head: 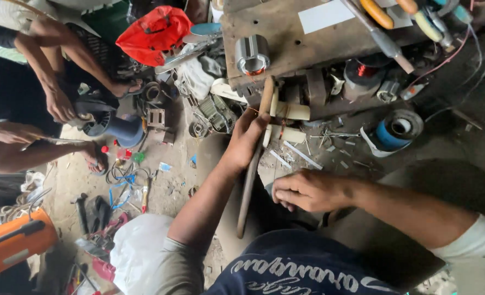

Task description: A technician is seen repairing a motor stator by cutting strips of insulation paper with scissors and manually inserting them into the slots of the metal core.

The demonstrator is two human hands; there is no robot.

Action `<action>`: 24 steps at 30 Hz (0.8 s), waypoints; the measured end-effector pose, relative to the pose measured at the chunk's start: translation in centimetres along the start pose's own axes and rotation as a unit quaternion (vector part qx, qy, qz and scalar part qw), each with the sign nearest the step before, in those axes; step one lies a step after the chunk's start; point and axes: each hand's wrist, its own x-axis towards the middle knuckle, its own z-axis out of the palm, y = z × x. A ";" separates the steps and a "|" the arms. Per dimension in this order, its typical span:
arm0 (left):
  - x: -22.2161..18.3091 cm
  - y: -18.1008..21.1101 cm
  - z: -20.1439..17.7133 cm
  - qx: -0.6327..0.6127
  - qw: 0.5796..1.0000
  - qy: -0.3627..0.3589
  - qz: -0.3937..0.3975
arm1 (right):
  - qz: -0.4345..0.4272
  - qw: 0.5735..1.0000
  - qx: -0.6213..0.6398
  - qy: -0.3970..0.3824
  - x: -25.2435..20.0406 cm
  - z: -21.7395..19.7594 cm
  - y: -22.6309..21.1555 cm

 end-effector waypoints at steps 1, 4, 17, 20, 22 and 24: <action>-0.1 -0.5 -0.1 -0.003 1.000 0.007 0.000 | 0.000 1.000 -0.001 -0.007 -0.4 -2.4 0.0; -1.2 -2.2 -0.5 0.028 0.999 -0.036 0.012 | -0.025 0.970 -0.029 0.240 -0.6 -7.2 3.9; -1.0 0.1 0.3 -0.063 0.997 -0.043 -0.013 | 0.027 0.962 -0.163 0.218 -0.7 -4.7 6.4; 0.0 -0.5 -0.1 -0.035 0.999 -0.008 0.023 | 0.014 0.990 -0.095 0.107 -0.7 -2.9 0.8; 0.0 -1.6 -0.7 0.019 0.998 -0.008 0.064 | -0.074 0.987 -0.083 0.114 -0.4 -6.3 -0.1; -1.0 -1.9 -0.4 -0.006 0.996 -0.074 0.038 | -0.050 0.919 -0.227 0.319 -1.2 -10.8 3.7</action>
